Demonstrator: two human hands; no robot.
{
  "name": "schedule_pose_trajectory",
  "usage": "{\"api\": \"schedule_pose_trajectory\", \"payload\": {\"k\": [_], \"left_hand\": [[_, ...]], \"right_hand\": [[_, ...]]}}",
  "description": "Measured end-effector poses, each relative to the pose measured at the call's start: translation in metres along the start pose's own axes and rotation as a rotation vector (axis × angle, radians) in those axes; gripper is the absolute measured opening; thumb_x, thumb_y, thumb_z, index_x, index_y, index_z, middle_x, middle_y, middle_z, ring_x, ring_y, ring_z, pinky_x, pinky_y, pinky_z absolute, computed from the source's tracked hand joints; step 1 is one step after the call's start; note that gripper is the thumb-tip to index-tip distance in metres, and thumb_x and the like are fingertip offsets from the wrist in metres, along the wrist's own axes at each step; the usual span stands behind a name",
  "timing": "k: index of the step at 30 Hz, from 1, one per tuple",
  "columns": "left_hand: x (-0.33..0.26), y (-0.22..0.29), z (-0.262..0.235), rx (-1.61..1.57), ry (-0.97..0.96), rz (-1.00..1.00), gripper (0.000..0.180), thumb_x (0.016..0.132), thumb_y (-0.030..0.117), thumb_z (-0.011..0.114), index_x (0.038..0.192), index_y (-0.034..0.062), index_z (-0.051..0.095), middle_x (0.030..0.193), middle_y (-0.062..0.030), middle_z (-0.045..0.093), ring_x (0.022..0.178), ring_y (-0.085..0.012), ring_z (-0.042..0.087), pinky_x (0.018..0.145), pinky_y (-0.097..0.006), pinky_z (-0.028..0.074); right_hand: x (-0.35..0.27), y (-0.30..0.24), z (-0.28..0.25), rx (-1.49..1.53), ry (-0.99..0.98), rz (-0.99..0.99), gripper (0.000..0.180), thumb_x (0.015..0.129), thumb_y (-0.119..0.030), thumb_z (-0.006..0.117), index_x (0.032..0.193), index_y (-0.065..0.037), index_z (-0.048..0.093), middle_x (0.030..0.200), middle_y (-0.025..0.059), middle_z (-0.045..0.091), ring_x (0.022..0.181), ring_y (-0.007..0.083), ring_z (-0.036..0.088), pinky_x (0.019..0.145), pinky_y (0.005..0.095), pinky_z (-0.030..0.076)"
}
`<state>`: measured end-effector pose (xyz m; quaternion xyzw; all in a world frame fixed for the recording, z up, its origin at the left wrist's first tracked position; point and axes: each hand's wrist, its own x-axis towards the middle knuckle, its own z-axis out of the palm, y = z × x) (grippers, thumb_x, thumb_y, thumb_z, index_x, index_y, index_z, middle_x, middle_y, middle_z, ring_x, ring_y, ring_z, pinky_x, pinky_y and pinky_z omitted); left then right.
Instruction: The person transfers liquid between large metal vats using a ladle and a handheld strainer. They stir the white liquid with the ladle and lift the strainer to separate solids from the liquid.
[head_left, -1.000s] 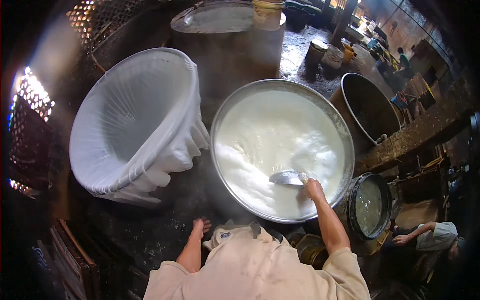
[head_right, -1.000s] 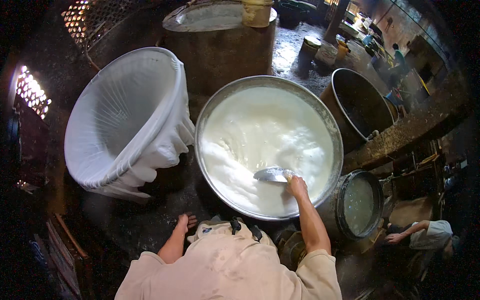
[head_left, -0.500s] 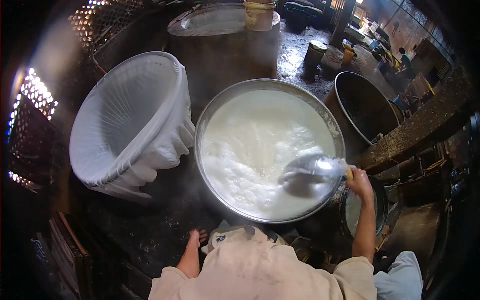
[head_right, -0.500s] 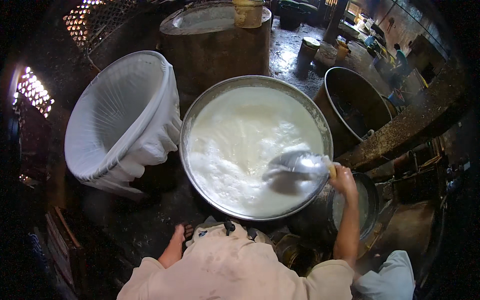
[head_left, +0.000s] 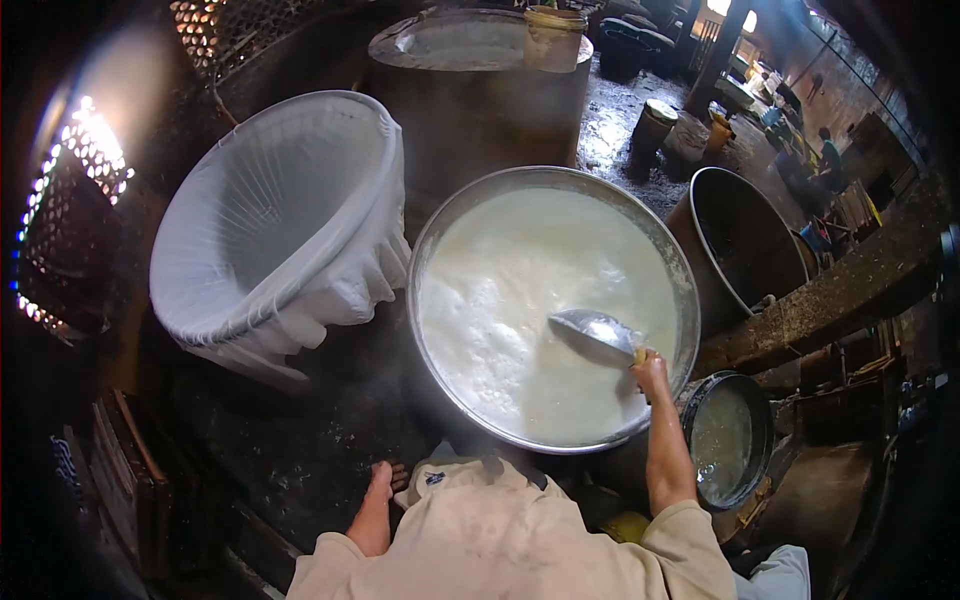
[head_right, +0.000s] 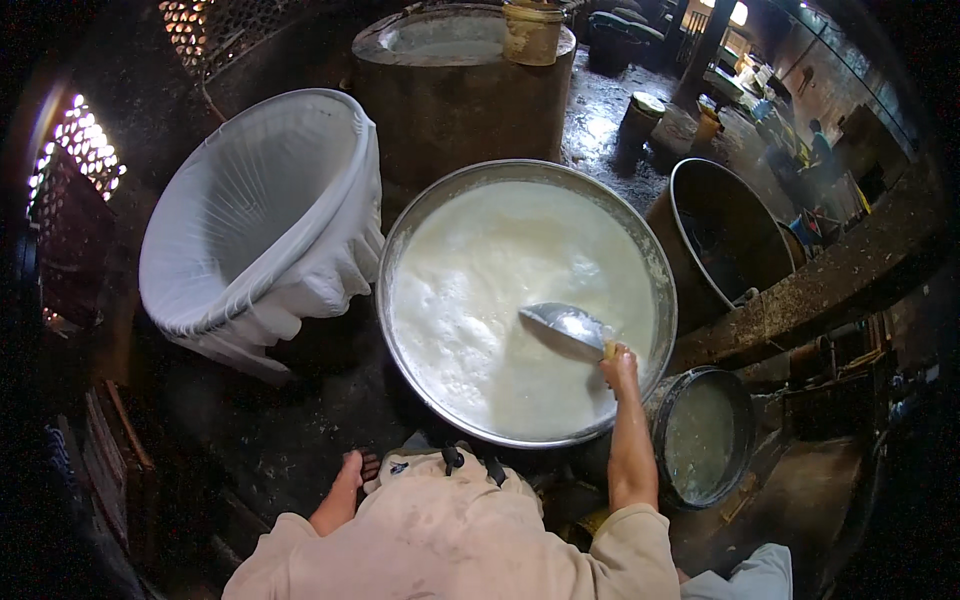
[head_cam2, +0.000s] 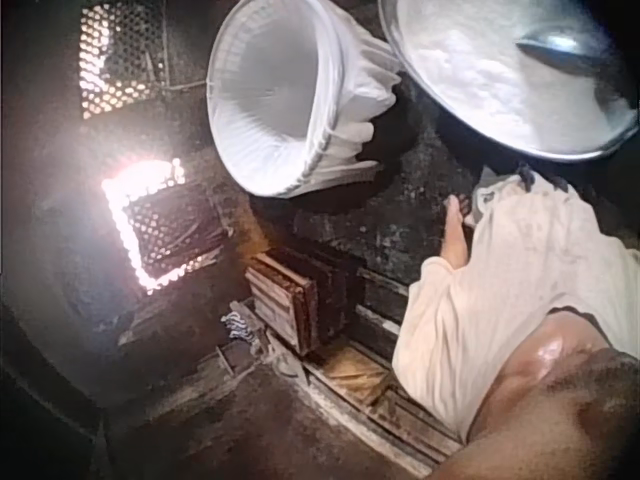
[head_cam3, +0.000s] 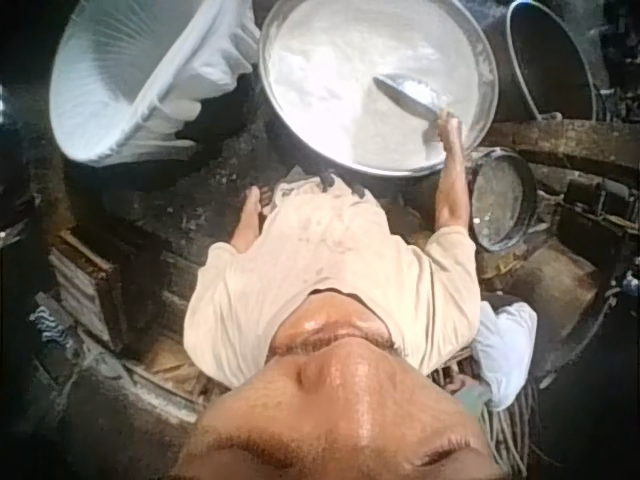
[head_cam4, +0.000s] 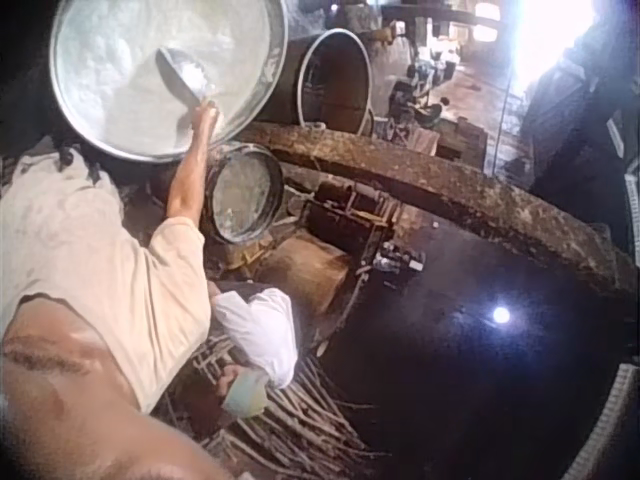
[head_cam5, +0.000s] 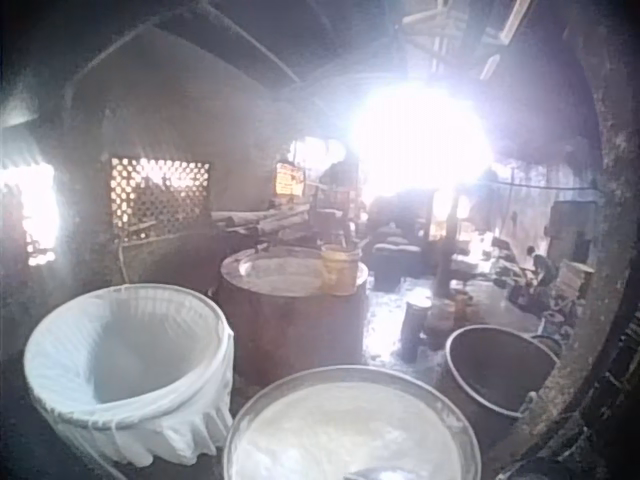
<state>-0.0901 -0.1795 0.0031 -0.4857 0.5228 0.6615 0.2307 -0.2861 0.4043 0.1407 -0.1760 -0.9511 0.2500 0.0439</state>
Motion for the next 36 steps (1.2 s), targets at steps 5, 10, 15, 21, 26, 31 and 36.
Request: {"api": "schedule_pose_trajectory", "payload": {"k": [5, 10, 15, 21, 26, 31, 36], "left_hand": [[-0.007, 0.034, 0.001, 0.090, 0.042, 0.036, 0.038, 0.084, 0.026, 0.029, 0.113, 0.0063, 0.045, 0.097, -0.0115, 0.059, 0.075, -0.0222, 0.059, 0.060, -0.036, 0.045], [0.008, 0.063, -0.002, 0.137, 0.013, 0.030, 0.039, 0.084, 0.026, 0.028, 0.112, 0.0061, 0.045, 0.098, -0.0114, 0.059, 0.076, -0.0223, 0.059, 0.061, -0.036, 0.045], [0.031, 0.087, -0.005, 0.172, -0.028, 0.046, 0.039, 0.085, 0.027, 0.026, 0.110, 0.0053, 0.046, 0.099, -0.0116, 0.059, 0.076, -0.0224, 0.059, 0.062, -0.036, 0.046], [0.063, 0.106, -0.016, 0.171, -0.097, 0.030, 0.040, 0.087, 0.028, 0.024, 0.110, 0.0049, 0.047, 0.101, -0.0122, 0.058, 0.081, -0.0230, 0.058, 0.068, -0.040, 0.045], [0.056, 0.135, -0.020, 0.163, -0.126, 0.026, 0.042, 0.086, 0.025, 0.027, 0.120, 0.0059, 0.041, 0.110, -0.0131, 0.053, 0.091, -0.0263, 0.055, 0.078, -0.042, 0.042], [0.061, 0.139, -0.037, 0.117, -0.103, 0.017, 0.043, 0.084, 0.026, 0.031, 0.120, 0.0050, 0.041, 0.111, -0.0143, 0.053, 0.091, -0.0270, 0.055, 0.080, -0.041, 0.042], [0.055, 0.124, -0.048, 0.054, -0.068, 0.021, 0.044, 0.083, 0.027, 0.036, 0.118, 0.0027, 0.042, 0.108, -0.0145, 0.054, 0.086, -0.0277, 0.056, 0.079, -0.041, 0.042]], "right_hand": [[-0.041, -0.066, 0.033, 0.161, -0.188, 0.172, 0.026, 0.064, -0.008, 0.054, 0.087, 0.005, 0.056, 0.063, 0.0178, 0.059, 0.046, 0.0248, 0.057, 0.041, 0.0355, 0.049], [-0.076, -0.111, 0.067, 0.244, -0.218, 0.174, 0.025, 0.063, -0.008, 0.056, 0.086, 0.002, 0.055, 0.058, 0.0131, 0.057, 0.042, 0.0196, 0.054, 0.035, 0.0314, 0.045], [-0.111, -0.149, 0.091, 0.345, -0.277, 0.210, 0.030, 0.062, -0.008, 0.056, 0.091, 0.003, 0.056, 0.058, 0.0117, 0.056, 0.043, 0.0174, 0.054, 0.038, 0.0303, 0.045], [-0.133, -0.223, 0.058, 0.429, -0.370, 0.241, 0.042, 0.063, -0.003, 0.056, 0.104, 0.004, 0.050, 0.060, 0.0110, 0.055, 0.044, 0.0168, 0.053, 0.038, 0.0306, 0.046], [-0.098, -0.253, 0.013, 0.611, -0.367, 0.216, 0.041, 0.063, 0.004, 0.055, 0.104, 0.002, 0.051, 0.069, 0.0117, 0.057, 0.046, 0.0158, 0.054, 0.038, 0.0276, 0.047], [-0.005, -0.300, 0.006, 0.141, -0.158, -0.144, 0.045, 0.063, -0.007, 0.057, 0.107, 0.001, 0.051, 0.081, 0.0217, 0.060, 0.068, 0.0339, 0.060, 0.062, 0.0393, 0.050], [0.059, -0.308, 0.065, -0.116, -0.037, -0.212, 0.030, 0.064, -0.006, 0.056, 0.092, 0.003, 0.053, 0.075, 0.0201, 0.060, 0.054, 0.0306, 0.060, 0.043, 0.0348, 0.049]]}}
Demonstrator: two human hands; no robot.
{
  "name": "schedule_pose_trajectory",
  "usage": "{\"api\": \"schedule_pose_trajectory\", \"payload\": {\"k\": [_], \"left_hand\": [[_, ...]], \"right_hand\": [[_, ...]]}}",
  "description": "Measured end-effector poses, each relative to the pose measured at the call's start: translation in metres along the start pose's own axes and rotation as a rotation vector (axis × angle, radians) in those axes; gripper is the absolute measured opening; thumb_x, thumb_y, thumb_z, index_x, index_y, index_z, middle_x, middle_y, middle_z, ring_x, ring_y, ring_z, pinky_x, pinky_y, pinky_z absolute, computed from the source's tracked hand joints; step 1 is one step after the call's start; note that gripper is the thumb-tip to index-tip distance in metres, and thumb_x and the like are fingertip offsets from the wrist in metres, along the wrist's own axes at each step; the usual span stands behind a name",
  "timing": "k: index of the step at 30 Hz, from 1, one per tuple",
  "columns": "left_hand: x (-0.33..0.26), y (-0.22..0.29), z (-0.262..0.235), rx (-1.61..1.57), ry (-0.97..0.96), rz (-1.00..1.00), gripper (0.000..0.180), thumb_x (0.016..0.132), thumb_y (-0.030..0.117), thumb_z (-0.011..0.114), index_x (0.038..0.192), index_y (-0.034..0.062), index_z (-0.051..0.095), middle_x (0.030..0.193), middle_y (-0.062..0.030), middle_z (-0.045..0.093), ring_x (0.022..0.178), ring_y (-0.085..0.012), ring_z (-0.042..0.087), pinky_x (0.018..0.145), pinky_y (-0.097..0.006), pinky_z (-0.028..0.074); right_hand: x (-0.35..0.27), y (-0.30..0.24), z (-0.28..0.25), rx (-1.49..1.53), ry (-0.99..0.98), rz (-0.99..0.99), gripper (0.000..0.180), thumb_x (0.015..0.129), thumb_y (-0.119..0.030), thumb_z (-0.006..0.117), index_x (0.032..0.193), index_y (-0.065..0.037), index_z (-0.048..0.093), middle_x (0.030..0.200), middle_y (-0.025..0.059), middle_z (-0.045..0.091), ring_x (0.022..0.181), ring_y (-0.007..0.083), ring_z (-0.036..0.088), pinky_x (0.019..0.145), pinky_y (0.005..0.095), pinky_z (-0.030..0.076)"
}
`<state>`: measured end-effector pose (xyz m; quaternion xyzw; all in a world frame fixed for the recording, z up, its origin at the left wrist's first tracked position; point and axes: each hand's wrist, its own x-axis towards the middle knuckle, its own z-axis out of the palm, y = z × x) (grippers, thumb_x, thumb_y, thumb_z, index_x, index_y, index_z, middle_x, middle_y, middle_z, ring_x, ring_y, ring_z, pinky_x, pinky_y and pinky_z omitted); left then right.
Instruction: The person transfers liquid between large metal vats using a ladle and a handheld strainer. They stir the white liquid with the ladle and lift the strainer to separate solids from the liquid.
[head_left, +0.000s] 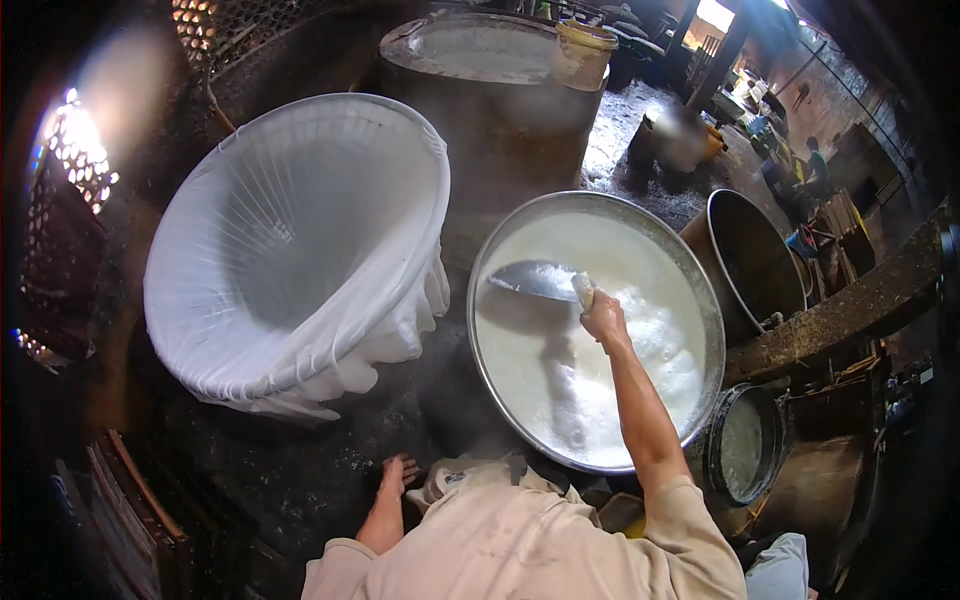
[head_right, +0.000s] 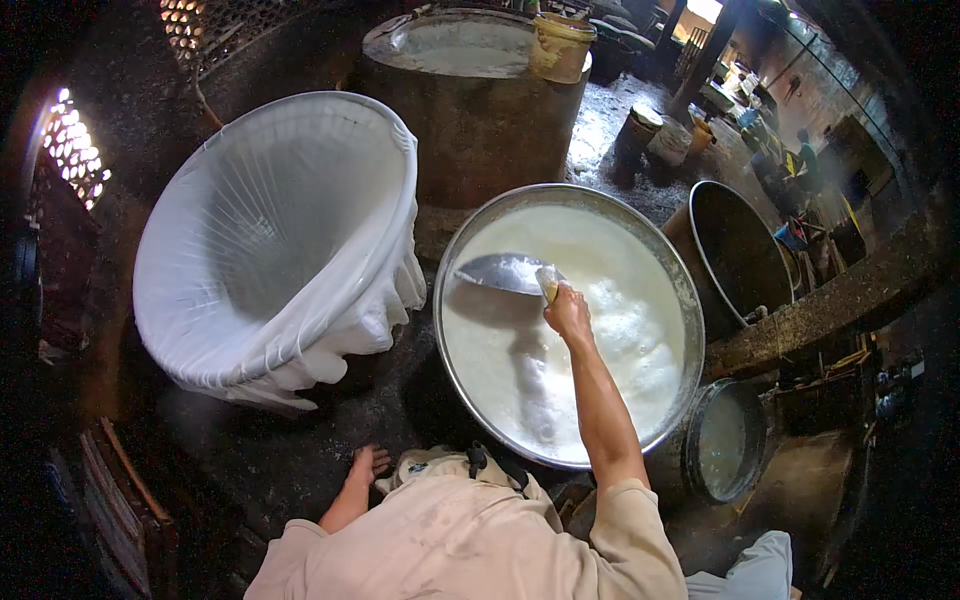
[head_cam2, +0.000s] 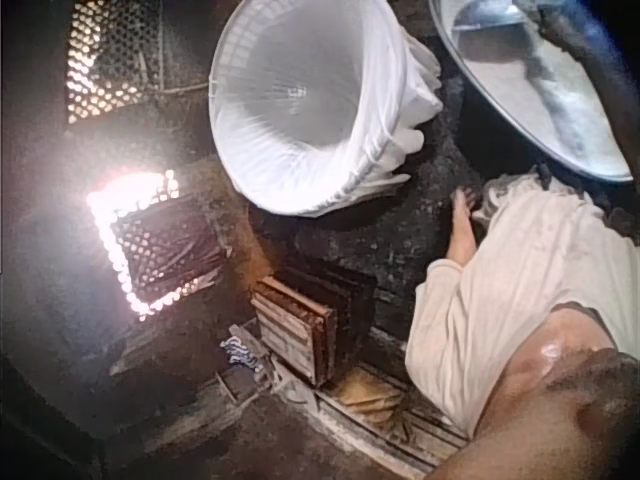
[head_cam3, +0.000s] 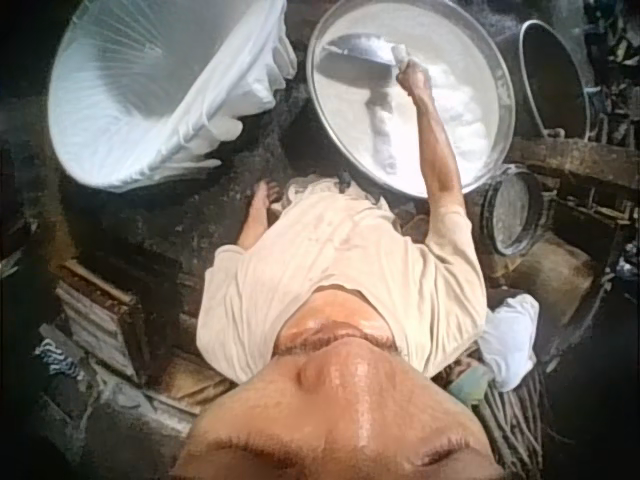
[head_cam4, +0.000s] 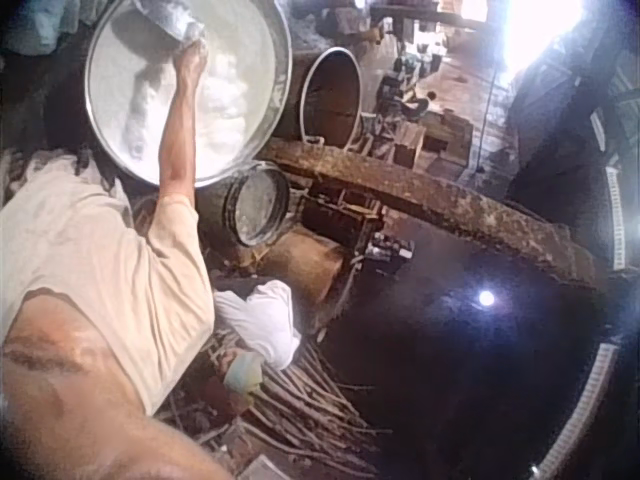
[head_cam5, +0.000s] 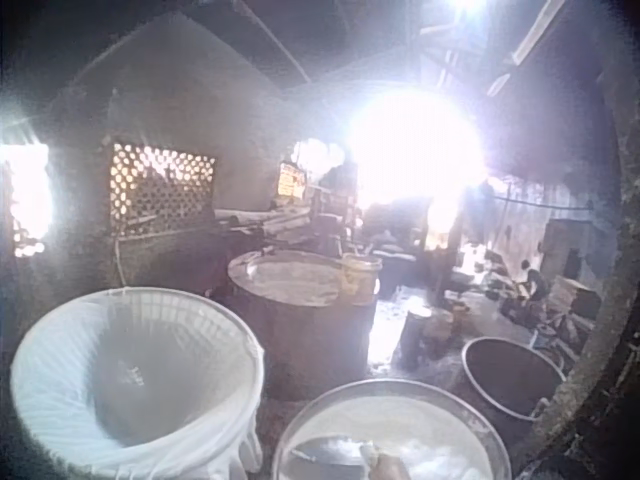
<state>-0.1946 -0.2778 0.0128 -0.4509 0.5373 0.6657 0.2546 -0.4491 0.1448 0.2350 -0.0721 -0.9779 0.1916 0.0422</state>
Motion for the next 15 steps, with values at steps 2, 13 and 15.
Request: {"api": "schedule_pose_trajectory", "payload": {"k": [2, 13, 15], "left_hand": [[-0.002, -0.009, -0.002, -0.008, 0.032, -0.032, 0.042, 0.082, 0.027, 0.036, 0.115, 0.0038, 0.045, 0.103, -0.0135, 0.056, 0.083, -0.0279, 0.057, 0.076, -0.041, 0.044], [0.000, -0.052, 0.010, 0.072, 0.068, -0.092, 0.037, 0.083, 0.024, 0.030, 0.110, 0.0063, 0.049, 0.097, -0.0164, 0.059, 0.078, -0.0285, 0.059, 0.067, -0.044, 0.048], [-0.007, -0.043, 0.025, 0.089, 0.104, -0.090, 0.037, 0.084, 0.024, 0.030, 0.110, 0.0062, 0.050, 0.096, -0.0158, 0.059, 0.077, -0.0282, 0.059, 0.065, -0.043, 0.049]], "right_hand": [[0.000, 0.015, 0.017, -0.034, -0.044, 0.022, 0.028, 0.065, -0.007, 0.056, 0.091, 0.004, 0.054, 0.076, 0.0206, 0.060, 0.055, 0.0303, 0.060, 0.044, 0.0351, 0.050], [-0.095, 0.115, 0.044, -0.096, -0.219, 0.178, 0.017, 0.069, -0.010, 0.055, 0.080, 0.004, 0.057, 0.071, 0.0192, 0.061, 0.058, 0.0288, 0.062, 0.052, 0.0376, 0.051], [-0.118, 0.135, 0.038, -0.081, -0.267, 0.197, 0.018, 0.070, -0.012, 0.055, 0.080, 0.003, 0.058, 0.072, 0.0193, 0.061, 0.060, 0.0301, 0.062, 0.053, 0.0384, 0.050]]}}
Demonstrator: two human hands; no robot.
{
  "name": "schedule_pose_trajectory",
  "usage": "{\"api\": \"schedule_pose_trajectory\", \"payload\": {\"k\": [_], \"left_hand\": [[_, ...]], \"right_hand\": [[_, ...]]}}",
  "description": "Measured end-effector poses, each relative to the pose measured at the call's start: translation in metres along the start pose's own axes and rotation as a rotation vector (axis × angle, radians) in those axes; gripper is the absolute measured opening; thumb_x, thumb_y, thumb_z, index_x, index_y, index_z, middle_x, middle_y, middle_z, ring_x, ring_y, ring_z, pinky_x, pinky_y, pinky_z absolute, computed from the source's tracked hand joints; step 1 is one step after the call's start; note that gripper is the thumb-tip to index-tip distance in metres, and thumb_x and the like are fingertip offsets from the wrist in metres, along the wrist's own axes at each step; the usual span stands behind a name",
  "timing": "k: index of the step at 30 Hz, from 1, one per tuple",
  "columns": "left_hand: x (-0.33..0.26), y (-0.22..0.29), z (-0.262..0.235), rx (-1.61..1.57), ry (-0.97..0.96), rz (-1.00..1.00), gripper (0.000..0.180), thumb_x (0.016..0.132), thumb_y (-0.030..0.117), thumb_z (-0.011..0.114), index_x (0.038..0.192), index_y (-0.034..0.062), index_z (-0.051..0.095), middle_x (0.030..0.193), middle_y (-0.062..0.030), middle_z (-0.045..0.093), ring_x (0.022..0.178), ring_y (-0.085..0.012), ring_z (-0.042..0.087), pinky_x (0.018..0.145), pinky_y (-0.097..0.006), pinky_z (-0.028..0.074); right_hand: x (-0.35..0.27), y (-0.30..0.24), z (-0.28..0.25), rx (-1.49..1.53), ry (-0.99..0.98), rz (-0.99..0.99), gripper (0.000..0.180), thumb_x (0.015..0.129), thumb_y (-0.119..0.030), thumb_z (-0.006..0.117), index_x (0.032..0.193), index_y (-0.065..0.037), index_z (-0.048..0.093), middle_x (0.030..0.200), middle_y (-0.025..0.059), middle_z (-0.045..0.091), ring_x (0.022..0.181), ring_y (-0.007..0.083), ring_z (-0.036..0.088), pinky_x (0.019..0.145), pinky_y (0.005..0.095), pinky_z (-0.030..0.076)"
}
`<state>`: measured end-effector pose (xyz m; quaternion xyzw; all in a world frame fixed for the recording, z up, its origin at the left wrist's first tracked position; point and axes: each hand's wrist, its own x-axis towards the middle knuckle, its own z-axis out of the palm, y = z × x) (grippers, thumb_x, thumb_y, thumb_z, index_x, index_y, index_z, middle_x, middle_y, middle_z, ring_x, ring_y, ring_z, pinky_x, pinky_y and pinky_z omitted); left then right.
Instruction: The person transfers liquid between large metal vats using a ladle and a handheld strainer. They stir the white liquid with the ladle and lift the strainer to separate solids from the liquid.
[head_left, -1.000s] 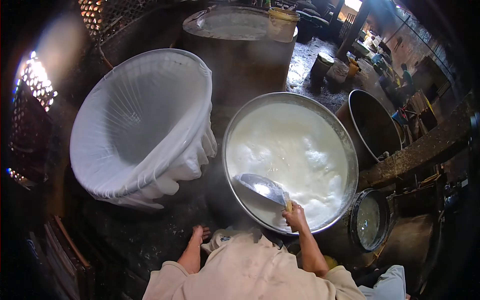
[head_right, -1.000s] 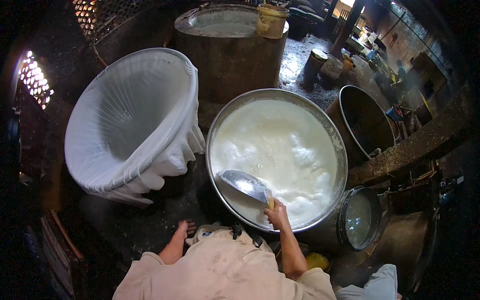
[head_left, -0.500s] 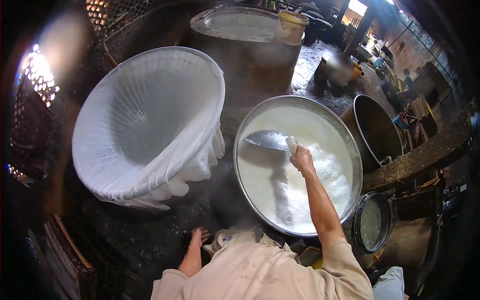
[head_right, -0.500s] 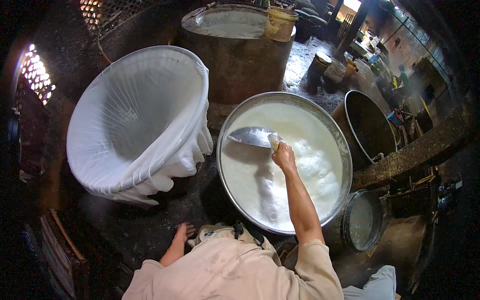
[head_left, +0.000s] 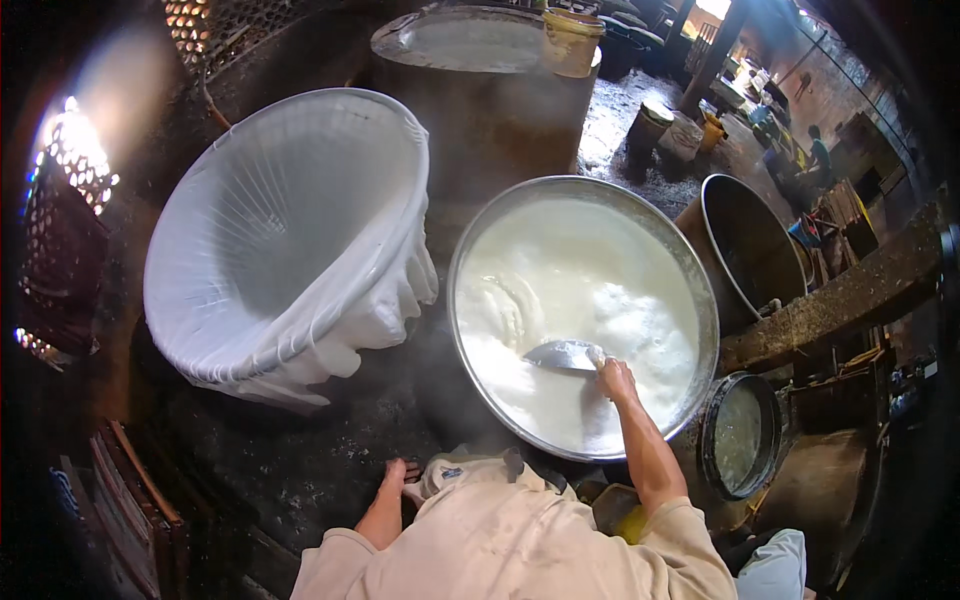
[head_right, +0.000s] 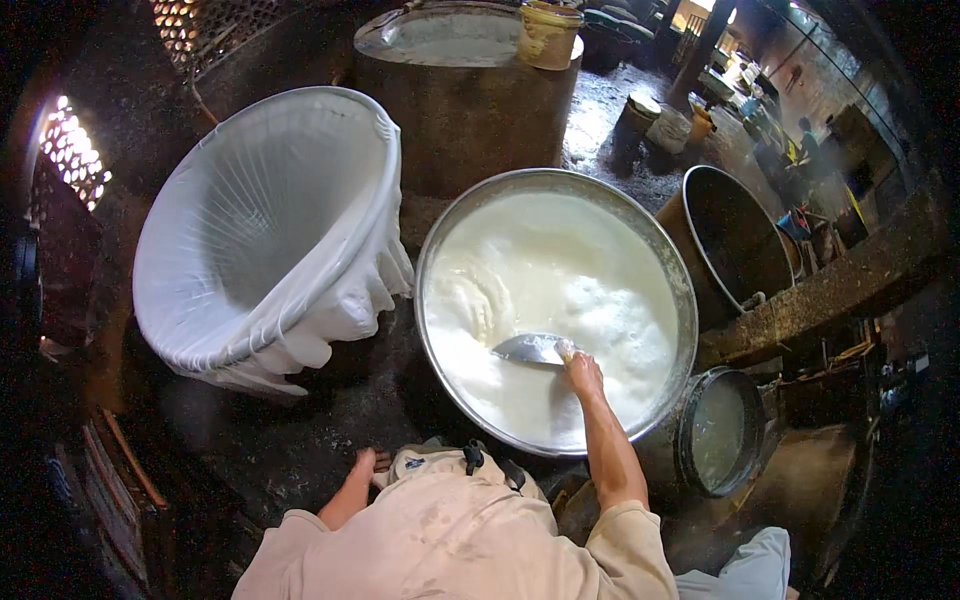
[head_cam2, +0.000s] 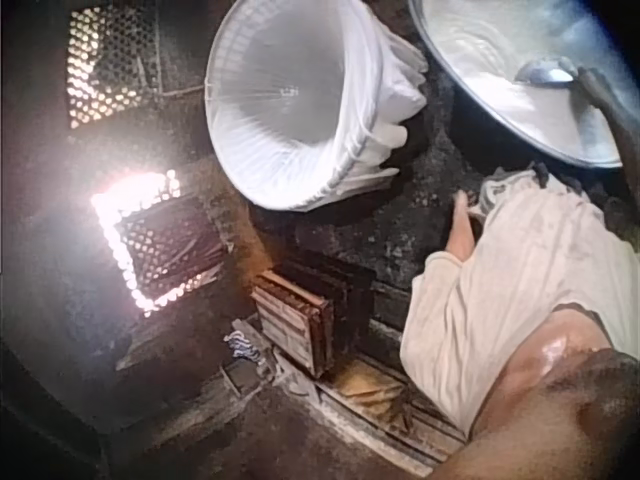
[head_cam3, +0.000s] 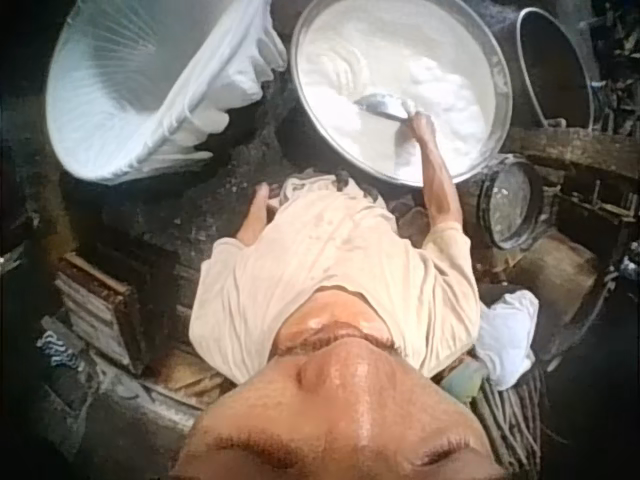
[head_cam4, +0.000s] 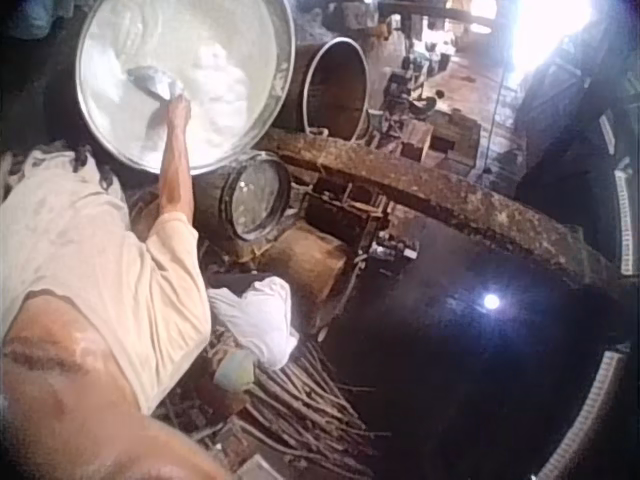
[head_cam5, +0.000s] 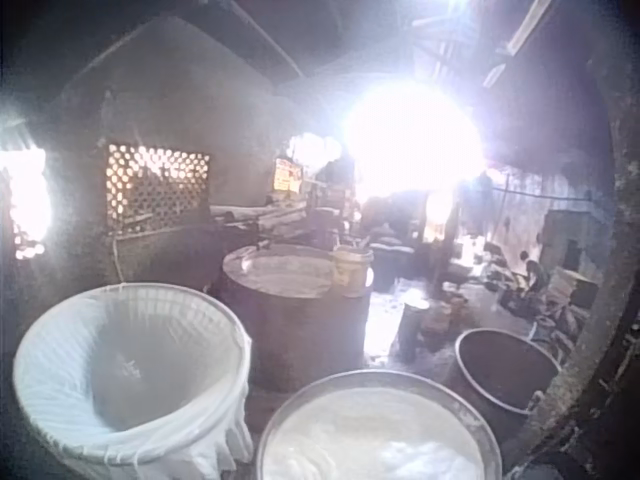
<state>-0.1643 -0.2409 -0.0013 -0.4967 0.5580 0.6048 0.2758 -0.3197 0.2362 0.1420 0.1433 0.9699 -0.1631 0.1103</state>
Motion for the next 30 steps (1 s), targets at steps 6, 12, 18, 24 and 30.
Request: {"api": "schedule_pose_trajectory", "payload": {"k": [6, 12, 18, 24, 30], "left_hand": [[-0.013, 0.017, 0.041, 0.002, -0.106, 0.097, 0.033, 0.085, 0.026, 0.034, 0.107, 0.0070, 0.048, 0.089, -0.0103, 0.060, 0.070, -0.0222, 0.059, 0.057, -0.035, 0.046], [-0.036, 0.016, 0.077, 0.048, -0.188, 0.149, 0.039, 0.084, 0.027, 0.038, 0.118, 0.0078, 0.043, 0.108, -0.0121, 0.054, 0.087, -0.0226, 0.056, 0.076, -0.037, 0.042], [-0.022, -0.031, 0.071, -0.011, -0.087, 0.089, 0.031, 0.084, 0.028, 0.039, 0.107, 0.0104, 0.048, 0.088, -0.0066, 0.060, 0.070, -0.0188, 0.059, 0.057, -0.033, 0.045], [-0.031, -0.063, 0.062, -0.092, -0.043, 0.011, 0.036, 0.085, 0.031, 0.035, 0.110, 0.0095, 0.047, 0.095, -0.0082, 0.058, 0.076, -0.0209, 0.058, 0.063, -0.037, 0.046], [-0.031, -0.062, 0.061, -0.070, -0.039, 0.024, 0.038, 0.086, 0.035, 0.032, 0.108, 0.0090, 0.049, 0.094, -0.0089, 0.058, 0.076, -0.0222, 0.057, 0.064, -0.038, 0.046]], "right_hand": [[-0.059, 0.063, -0.018, -0.037, -0.005, 0.048, 0.021, 0.069, -0.011, 0.054, 0.083, 0.003, 0.058, 0.076, 0.0209, 0.061, 0.067, 0.0331, 0.061, 0.062, 0.0404, 0.050], [-0.104, 0.120, -0.093, -0.080, -0.045, 0.098, 0.037, 0.059, -0.014, 0.069, 0.090, -0.001, 0.057, 0.090, 0.0192, 0.060, 0.088, 0.0344, 0.056, 0.076, 0.0417, 0.046], [-0.111, 0.143, -0.199, -0.036, 0.103, -0.132, 0.031, 0.066, -0.007, 0.050, 0.096, -0.005, 0.059, 0.081, 0.0237, 0.058, 0.080, 0.0355, 0.058, 0.070, 0.0423, 0.046], [-0.061, 0.157, -0.195, 0.059, 0.417, -0.039, 0.033, 0.065, -0.008, 0.052, 0.097, -0.002, 0.055, 0.080, 0.0223, 0.059, 0.079, 0.0377, 0.057, 0.069, 0.0445, 0.045], [0.010, 0.193, -0.097, 0.192, 0.365, 0.107, 0.027, 0.065, -0.009, 0.053, 0.090, 0.000, 0.055, 0.064, 0.0187, 0.059, 0.053, 0.0287, 0.059, 0.047, 0.0381, 0.049]]}}
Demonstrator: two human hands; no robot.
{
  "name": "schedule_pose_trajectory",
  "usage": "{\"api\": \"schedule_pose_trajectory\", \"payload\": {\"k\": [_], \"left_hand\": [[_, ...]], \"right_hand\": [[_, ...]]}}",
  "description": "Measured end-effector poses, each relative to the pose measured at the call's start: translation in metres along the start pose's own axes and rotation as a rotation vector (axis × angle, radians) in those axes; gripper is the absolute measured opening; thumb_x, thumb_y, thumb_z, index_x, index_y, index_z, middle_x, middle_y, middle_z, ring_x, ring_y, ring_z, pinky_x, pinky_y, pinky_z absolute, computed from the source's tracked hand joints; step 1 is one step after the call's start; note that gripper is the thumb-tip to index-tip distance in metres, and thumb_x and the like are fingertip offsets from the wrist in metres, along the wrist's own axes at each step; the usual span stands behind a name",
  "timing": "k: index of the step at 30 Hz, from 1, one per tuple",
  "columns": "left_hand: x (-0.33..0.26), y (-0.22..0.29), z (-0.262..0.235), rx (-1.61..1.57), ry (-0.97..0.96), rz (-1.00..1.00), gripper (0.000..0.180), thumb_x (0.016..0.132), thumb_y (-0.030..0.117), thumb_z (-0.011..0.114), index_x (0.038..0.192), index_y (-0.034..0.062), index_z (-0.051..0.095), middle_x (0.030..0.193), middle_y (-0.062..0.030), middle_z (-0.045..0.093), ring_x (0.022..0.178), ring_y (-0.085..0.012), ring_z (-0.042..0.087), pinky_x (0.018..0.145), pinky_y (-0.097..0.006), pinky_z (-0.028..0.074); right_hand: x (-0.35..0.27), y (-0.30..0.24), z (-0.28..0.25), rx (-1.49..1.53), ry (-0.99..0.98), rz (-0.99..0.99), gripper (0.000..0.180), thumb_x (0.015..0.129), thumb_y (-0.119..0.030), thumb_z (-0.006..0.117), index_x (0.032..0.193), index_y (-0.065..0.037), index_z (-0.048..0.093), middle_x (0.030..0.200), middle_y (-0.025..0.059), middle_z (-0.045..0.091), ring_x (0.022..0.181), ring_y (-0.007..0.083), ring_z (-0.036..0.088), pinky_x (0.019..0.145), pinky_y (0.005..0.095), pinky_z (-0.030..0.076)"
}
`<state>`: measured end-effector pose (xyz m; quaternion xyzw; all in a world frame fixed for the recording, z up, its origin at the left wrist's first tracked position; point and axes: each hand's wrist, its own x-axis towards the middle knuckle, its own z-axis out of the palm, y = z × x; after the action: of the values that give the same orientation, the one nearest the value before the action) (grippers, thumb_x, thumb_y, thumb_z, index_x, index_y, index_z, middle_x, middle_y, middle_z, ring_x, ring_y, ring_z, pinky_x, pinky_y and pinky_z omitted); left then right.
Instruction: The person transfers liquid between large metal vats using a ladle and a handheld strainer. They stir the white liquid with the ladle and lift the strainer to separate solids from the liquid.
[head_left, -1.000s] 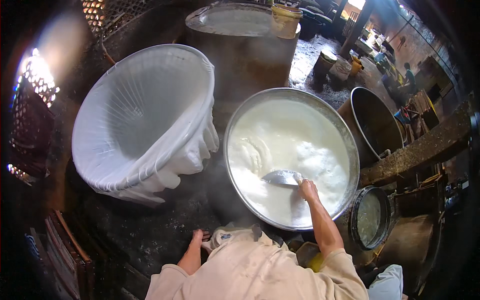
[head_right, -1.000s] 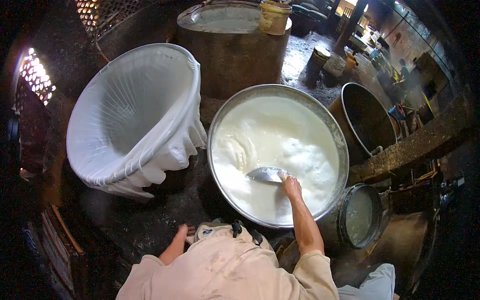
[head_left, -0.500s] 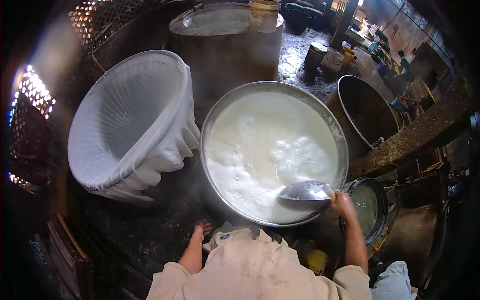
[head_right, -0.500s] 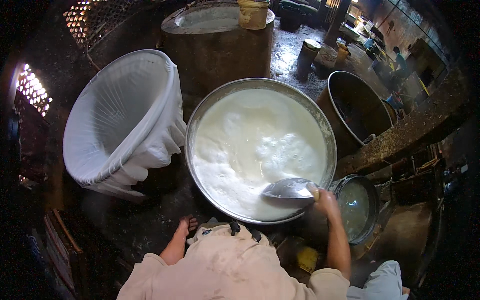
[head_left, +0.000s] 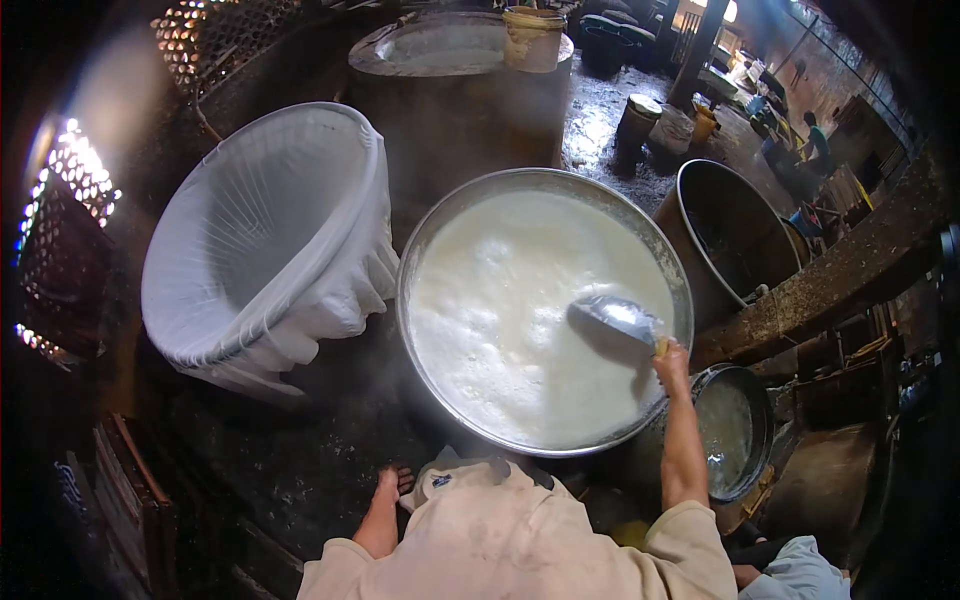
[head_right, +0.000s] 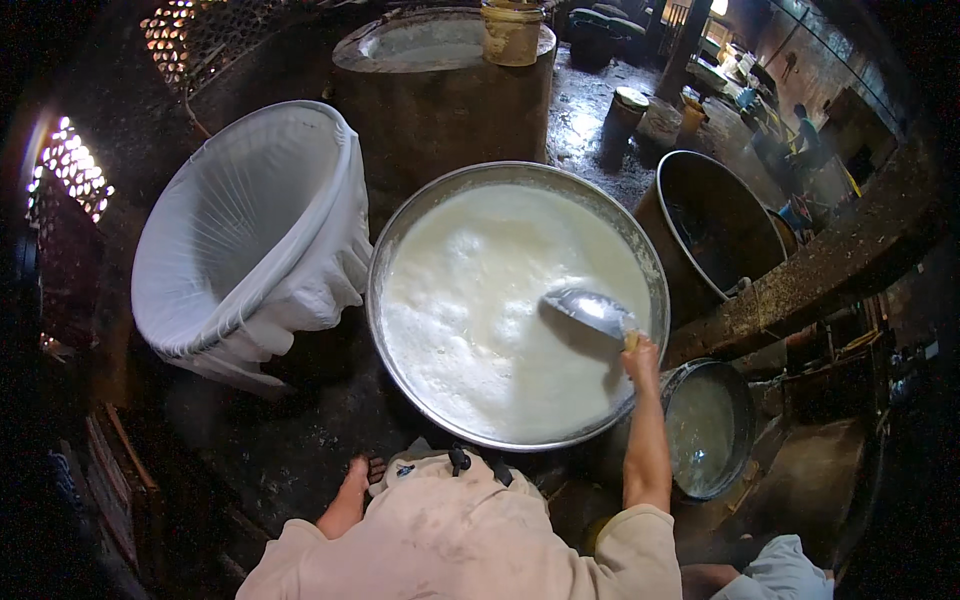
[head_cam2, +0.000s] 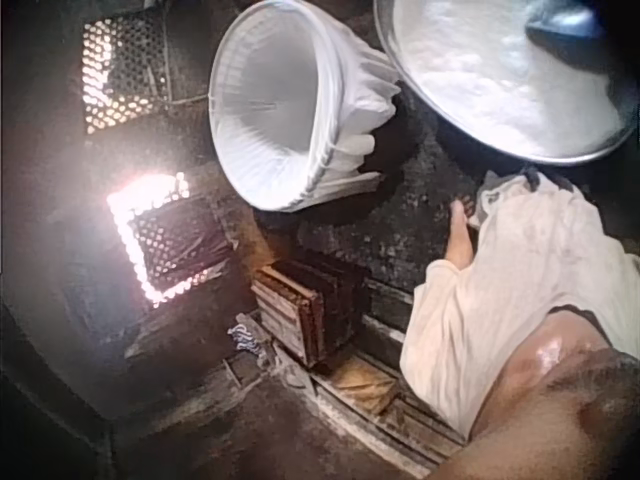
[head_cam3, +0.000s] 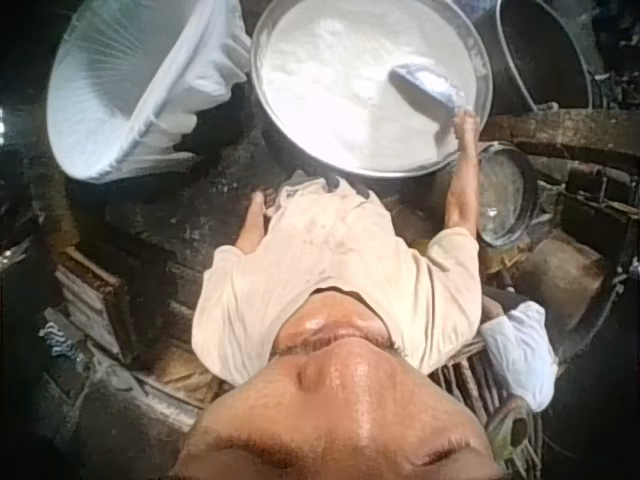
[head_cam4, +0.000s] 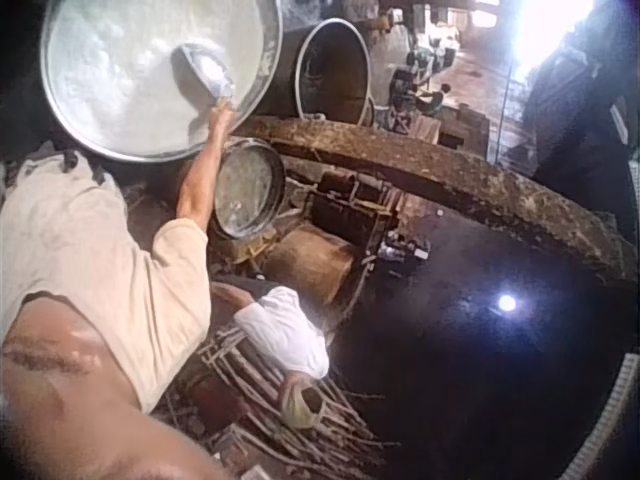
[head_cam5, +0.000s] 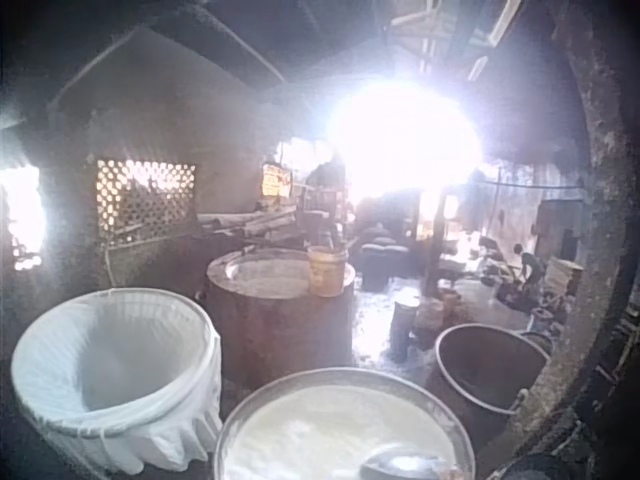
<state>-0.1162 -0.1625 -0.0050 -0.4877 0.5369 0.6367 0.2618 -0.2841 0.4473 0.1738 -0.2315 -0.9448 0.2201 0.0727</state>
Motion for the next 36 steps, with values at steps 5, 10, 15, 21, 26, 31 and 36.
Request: {"api": "schedule_pose_trajectory", "payload": {"k": [5, 10, 15, 21, 26, 31, 36], "left_hand": [[-0.006, 0.007, -0.009, -0.031, 0.030, 0.047, 0.036, 0.086, 0.033, 0.029, 0.103, 0.0099, 0.050, 0.088, -0.0088, 0.060, 0.073, -0.0223, 0.057, 0.063, -0.038, 0.046], [-0.004, 0.017, -0.025, -0.023, 0.035, 0.005, 0.036, 0.087, 0.031, 0.026, 0.104, 0.0104, 0.050, 0.090, -0.0090, 0.060, 0.074, -0.0226, 0.058, 0.063, -0.039, 0.046], [0.014, 0.035, -0.036, 0.028, 0.016, -0.024, 0.037, 0.087, 0.031, 0.024, 0.105, 0.0103, 0.049, 0.091, -0.0094, 0.060, 0.075, -0.0232, 0.058, 0.065, -0.040, 0.046], [0.030, 0.075, -0.043, 0.027, -0.018, 0.006, 0.037, 0.087, 0.029, 0.026, 0.108, 0.0073, 0.048, 0.097, -0.0121, 0.059, 0.077, -0.0243, 0.058, 0.067, -0.040, 0.046], [0.038, 0.105, -0.044, 0.058, -0.082, 0.096, 0.038, 0.087, 0.030, 0.028, 0.108, 0.0047, 0.048, 0.099, -0.0127, 0.058, 0.078, -0.0249, 0.058, 0.067, -0.038, 0.046], [0.033, 0.124, -0.051, 0.045, -0.074, 0.090, 0.037, 0.085, 0.028, 0.030, 0.109, 0.0046, 0.047, 0.100, -0.0128, 0.058, 0.081, -0.0246, 0.058, 0.068, -0.037, 0.045], [0.032, 0.113, -0.073, 0.067, -0.102, 0.074, 0.045, 0.085, 0.030, 0.029, 0.120, 0.0038, 0.040, 0.112, -0.0157, 0.052, 0.091, -0.0278, 0.055, 0.080, -0.041, 0.043]], "right_hand": [[-0.037, -0.037, 0.043, 0.138, -0.122, 0.055, 0.024, 0.065, -0.009, 0.052, 0.085, 0.002, 0.056, 0.060, 0.0165, 0.057, 0.043, 0.0233, 0.056, 0.035, 0.0334, 0.045], [-0.079, -0.082, 0.074, 0.232, -0.263, 0.142, 0.024, 0.063, -0.007, 0.050, 0.084, 0.002, 0.056, 0.058, 0.0144, 0.057, 0.041, 0.0208, 0.054, 0.035, 0.0320, 0.045], [-0.116, -0.114, 0.103, 0.288, -0.285, 0.097, 0.030, 0.063, -0.008, 0.055, 0.092, 0.000, 0.058, 0.059, 0.0126, 0.058, 0.043, 0.0178, 0.054, 0.038, 0.0311, 0.045], [-0.161, -0.164, 0.114, 0.291, -0.360, 0.094, 0.041, 0.062, -0.009, 0.056, 0.101, 0.003, 0.053, 0.061, 0.0140, 0.058, 0.043, 0.0195, 0.055, 0.039, 0.0312, 0.048], [-0.179, -0.192, 0.098, 0.363, -0.337, 0.037, 0.045, 0.060, -0.008, 0.057, 0.103, 0.003, 0.052, 0.060, 0.0130, 0.056, 0.044, 0.0182, 0.054, 0.039, 0.0309, 0.047], [-0.150, -0.254, 0.024, 0.435, -0.475, 0.056, 0.039, 0.061, -0.006, 0.057, 0.099, 0.001, 0.054, 0.058, 0.0103, 0.055, 0.044, 0.0158, 0.053, 0.039, 0.0299, 0.044], [-0.076, -0.323, 0.013, 0.212, -0.310, -0.218, 0.038, 0.061, -0.009, 0.057, 0.097, -0.001, 0.055, 0.067, 0.0172, 0.060, 0.054, 0.0279, 0.059, 0.053, 0.0360, 0.050]]}}
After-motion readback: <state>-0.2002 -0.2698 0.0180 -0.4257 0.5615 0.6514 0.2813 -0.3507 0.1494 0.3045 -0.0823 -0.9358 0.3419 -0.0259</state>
